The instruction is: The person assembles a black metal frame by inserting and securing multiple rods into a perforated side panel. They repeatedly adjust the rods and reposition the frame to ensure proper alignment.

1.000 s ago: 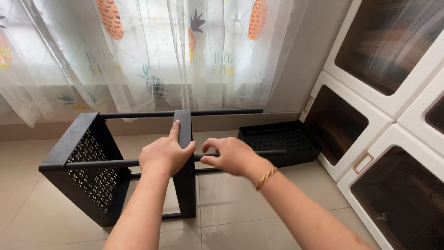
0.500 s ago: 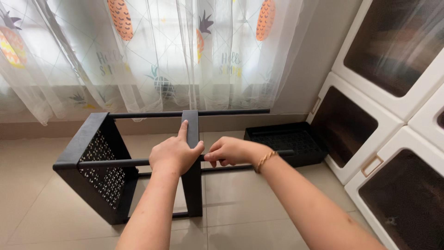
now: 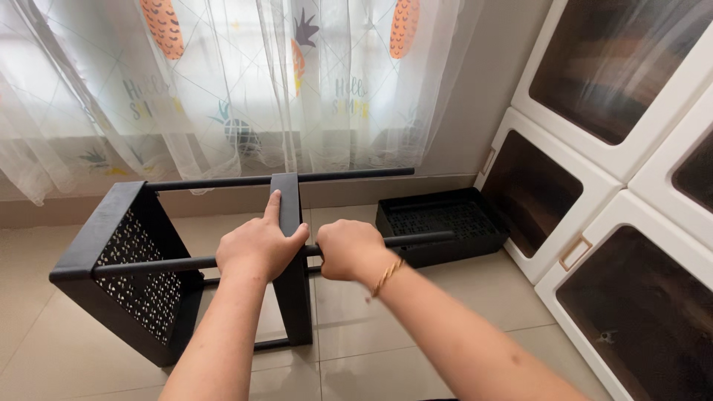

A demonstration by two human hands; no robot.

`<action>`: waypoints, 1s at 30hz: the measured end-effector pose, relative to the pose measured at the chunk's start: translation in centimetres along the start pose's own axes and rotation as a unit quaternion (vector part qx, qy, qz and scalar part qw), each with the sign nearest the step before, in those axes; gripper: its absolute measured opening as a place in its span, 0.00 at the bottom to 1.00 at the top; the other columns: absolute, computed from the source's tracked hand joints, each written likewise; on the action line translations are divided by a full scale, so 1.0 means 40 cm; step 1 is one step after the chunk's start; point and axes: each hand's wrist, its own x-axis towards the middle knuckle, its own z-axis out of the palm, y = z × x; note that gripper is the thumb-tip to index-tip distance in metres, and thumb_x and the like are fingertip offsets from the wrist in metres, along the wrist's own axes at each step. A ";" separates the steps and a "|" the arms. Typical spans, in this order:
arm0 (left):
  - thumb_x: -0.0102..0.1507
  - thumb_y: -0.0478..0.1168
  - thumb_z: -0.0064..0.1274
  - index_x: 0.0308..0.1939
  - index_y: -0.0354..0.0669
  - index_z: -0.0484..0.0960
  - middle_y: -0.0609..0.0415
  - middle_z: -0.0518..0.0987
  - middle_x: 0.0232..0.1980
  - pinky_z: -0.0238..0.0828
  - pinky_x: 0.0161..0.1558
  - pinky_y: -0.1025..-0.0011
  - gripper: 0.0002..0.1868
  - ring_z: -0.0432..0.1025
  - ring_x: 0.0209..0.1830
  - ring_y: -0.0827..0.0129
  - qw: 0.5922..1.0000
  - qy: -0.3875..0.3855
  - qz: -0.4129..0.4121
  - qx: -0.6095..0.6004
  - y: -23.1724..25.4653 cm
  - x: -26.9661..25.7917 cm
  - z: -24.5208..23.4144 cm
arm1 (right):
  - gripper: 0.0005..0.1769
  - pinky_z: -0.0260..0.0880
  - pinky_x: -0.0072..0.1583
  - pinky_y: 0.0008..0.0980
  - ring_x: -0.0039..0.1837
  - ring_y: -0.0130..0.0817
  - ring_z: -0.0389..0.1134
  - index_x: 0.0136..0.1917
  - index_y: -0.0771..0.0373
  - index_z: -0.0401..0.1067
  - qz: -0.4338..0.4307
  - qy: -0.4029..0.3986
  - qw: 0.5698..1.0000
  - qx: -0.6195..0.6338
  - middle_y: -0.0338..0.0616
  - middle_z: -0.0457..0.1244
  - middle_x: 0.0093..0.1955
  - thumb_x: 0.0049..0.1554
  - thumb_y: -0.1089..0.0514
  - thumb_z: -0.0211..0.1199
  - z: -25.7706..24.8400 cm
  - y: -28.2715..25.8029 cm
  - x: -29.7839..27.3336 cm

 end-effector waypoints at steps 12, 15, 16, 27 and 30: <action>0.60 0.71 0.39 0.82 0.69 0.45 0.54 0.83 0.56 0.75 0.56 0.59 0.48 0.77 0.58 0.61 1.000 0.014 0.007 -0.008 0.002 0.000 0.005 | 0.20 0.70 0.53 0.47 0.51 0.44 0.72 0.58 0.63 0.70 -0.099 0.276 0.951 -0.095 0.49 0.69 0.45 0.50 0.65 0.60 0.080 -0.035 -0.098; 0.61 0.72 0.39 0.82 0.69 0.45 0.53 0.83 0.56 0.75 0.56 0.59 0.48 0.77 0.58 0.60 1.000 0.004 0.009 -0.001 -0.001 -0.002 0.002 | 0.14 0.72 0.51 0.47 0.49 0.48 0.73 0.54 0.62 0.73 -0.048 0.167 0.983 -0.054 0.52 0.70 0.43 0.53 0.63 0.58 0.064 -0.028 -0.060; 0.60 0.72 0.39 0.82 0.69 0.44 0.53 0.83 0.57 0.75 0.56 0.59 0.49 0.77 0.58 0.60 1.000 0.003 0.007 -0.002 -0.002 -0.003 0.000 | 0.12 0.73 0.51 0.48 0.49 0.49 0.73 0.52 0.60 0.74 -0.022 0.098 0.994 -0.035 0.53 0.70 0.43 0.54 0.61 0.58 0.047 -0.020 -0.036; 0.60 0.73 0.39 0.82 0.70 0.44 0.53 0.82 0.57 0.76 0.54 0.59 0.49 0.77 0.57 0.59 1.000 0.003 -0.011 -0.006 0.003 -0.002 -0.002 | 0.14 0.72 0.45 0.45 0.45 0.49 0.71 0.49 0.63 0.72 -0.117 0.171 0.977 0.057 0.50 0.69 0.40 0.49 0.56 0.67 0.016 0.013 -0.031; 0.60 0.71 0.40 0.82 0.70 0.44 0.54 0.83 0.55 0.77 0.52 0.59 0.49 0.78 0.56 0.59 1.000 0.006 -0.010 -0.013 0.006 -0.004 0.000 | 0.12 0.71 0.44 0.43 0.42 0.45 0.70 0.47 0.63 0.70 -0.178 0.325 0.929 -0.009 0.47 0.67 0.37 0.54 0.55 0.67 0.064 0.020 -0.070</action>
